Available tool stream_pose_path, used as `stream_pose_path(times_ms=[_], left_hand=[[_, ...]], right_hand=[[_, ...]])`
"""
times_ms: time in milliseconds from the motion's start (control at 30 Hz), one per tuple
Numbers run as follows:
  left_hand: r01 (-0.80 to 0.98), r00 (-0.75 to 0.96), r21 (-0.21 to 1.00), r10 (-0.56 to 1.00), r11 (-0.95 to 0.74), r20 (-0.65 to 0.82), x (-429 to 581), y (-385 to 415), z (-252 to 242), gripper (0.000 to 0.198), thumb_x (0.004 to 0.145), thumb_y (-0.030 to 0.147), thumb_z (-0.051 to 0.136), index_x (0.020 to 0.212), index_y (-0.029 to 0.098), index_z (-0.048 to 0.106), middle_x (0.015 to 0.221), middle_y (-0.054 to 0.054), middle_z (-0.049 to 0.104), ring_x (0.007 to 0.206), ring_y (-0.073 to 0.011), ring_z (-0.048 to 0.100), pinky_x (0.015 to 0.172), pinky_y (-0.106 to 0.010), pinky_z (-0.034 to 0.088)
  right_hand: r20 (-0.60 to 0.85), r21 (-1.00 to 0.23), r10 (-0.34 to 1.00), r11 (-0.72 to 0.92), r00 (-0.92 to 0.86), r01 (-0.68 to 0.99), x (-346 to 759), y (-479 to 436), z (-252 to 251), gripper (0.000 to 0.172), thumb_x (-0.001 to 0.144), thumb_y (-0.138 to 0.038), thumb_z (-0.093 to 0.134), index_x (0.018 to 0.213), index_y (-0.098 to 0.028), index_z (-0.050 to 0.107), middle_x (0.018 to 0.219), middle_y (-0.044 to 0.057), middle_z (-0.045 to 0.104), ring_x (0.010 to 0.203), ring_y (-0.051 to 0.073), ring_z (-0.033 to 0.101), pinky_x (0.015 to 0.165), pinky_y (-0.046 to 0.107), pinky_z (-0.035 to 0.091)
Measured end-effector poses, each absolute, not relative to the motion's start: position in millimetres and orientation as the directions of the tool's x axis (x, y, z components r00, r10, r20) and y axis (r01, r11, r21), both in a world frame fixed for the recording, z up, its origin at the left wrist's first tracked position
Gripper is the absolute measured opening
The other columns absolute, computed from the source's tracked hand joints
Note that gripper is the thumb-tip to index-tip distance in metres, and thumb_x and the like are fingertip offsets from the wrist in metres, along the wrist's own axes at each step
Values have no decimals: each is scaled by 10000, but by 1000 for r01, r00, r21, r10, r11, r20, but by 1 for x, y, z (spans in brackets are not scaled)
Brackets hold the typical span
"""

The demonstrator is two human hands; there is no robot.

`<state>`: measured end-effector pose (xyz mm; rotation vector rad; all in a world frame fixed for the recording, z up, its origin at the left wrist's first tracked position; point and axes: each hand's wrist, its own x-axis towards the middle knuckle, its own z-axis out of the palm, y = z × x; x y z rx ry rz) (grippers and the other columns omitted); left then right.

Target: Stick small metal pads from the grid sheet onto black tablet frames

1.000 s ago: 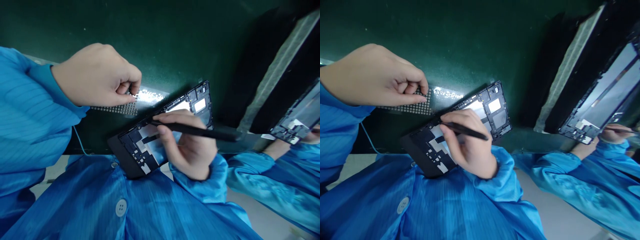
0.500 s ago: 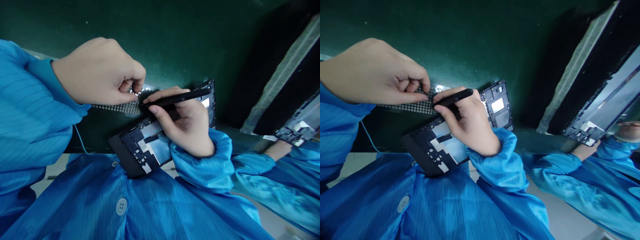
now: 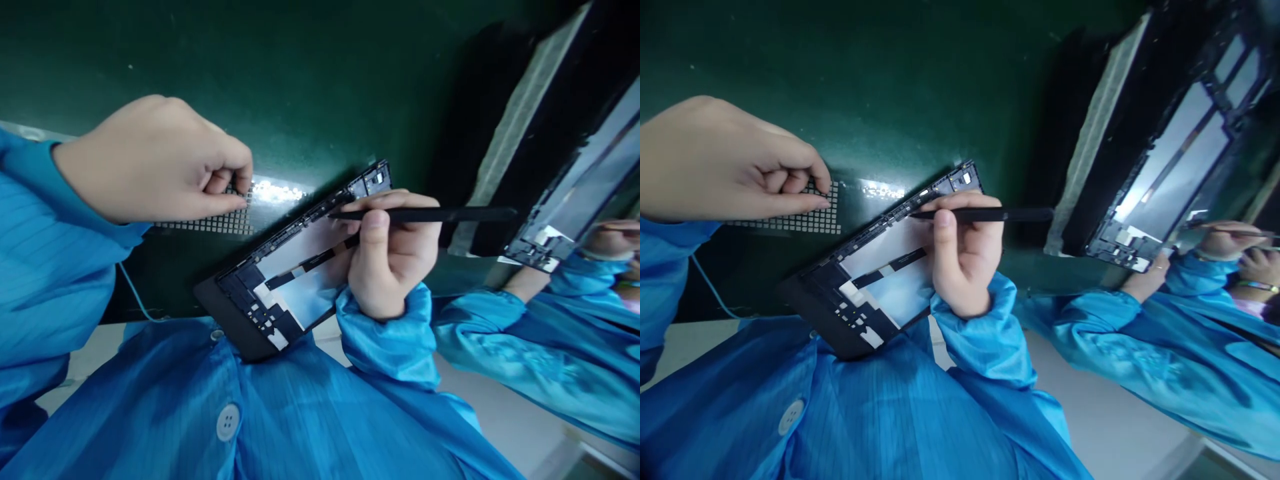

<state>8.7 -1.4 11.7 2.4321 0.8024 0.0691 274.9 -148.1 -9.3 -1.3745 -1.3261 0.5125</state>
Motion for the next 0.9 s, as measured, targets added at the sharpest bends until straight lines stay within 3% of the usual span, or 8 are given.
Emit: stream_pose_path(times_ms=[200, 300, 400, 567, 667, 767, 900], left_hand=[[535, 811, 571, 568, -623, -140, 7, 0, 11, 600, 1016, 653, 411, 960, 213, 814, 748, -29, 687, 781, -185, 623, 1045, -445, 525], [532, 812, 578, 567, -619, -139, 6, 0, 11, 579, 1016, 637, 428, 980, 208, 816, 751, -24, 680, 801, -183, 635, 1084, -476, 516], [526, 813, 579, 568, -623, -127, 6, -1, 10, 585, 1022, 630, 425, 975, 194, 813, 746, -16, 672, 801, -174, 642, 1091, -478, 533], [458, 820, 672, 568, -582, -66, 4, 0, 2, 670, 999, 755, 431, 971, 208, 818, 728, 4, 602, 979, -293, 768, 1181, -626, 526], [474, 813, 669, 576, -572, -84, 5, 0, 0, 485, 984, 630, 546, 985, 231, 821, 726, 11, 614, 1002, -302, 790, 1214, -599, 545], [540, 797, 600, 587, -590, -140, 9, -2, 4, 253, 946, 428, 658, 983, 242, 826, 722, 35, 649, 975, -278, 808, 1204, -552, 583], [621, 769, 511, 588, -594, -251, 18, -3, 13, 273, 1007, 416, 642, 1006, 211, 821, 819, 59, 720, 1145, -290, 838, 1218, -538, 591]], right_hand=[[324, -856, 910, 165, 260, 490, 275, -152, -14, 79, 1160, -391, 655, 1194, -329, 690, 1115, 34, 737, 1045, 243, 790, 974, 495, 672], [302, -854, 927, 159, 224, 495, 279, -153, -11, 69, 1170, -355, 634, 1209, -321, 679, 1128, 46, 752, 1075, 244, 799, 993, 489, 672], [272, -815, 951, 145, 149, 562, 283, -152, -1, 91, 1160, -324, 644, 1225, -305, 705, 1147, 65, 776, 1054, 248, 798, 921, 469, 671], [238, -852, 970, 181, 54, 491, 273, -140, 25, 144, 1120, -252, 716, 1240, -313, 765, 1151, 19, 833, 1087, 241, 814, 991, 469, 670], [166, -838, 968, 240, -190, 490, 261, -129, 28, 131, 1086, -228, 769, 1203, -281, 792, 1148, 32, 870, 1100, 249, 825, 997, 457, 662], [124, -777, 942, 288, -312, 560, 253, -123, 23, 105, 1084, -232, 779, 1185, -254, 794, 1150, 50, 894, 1099, 264, 836, 1018, 476, 629], [111, -773, 939, 288, -326, 566, 252, -123, 19, 122, 1088, -204, 771, 1202, -246, 786, 1194, 44, 903, 1132, 261, 839, 1062, 483, 599]])
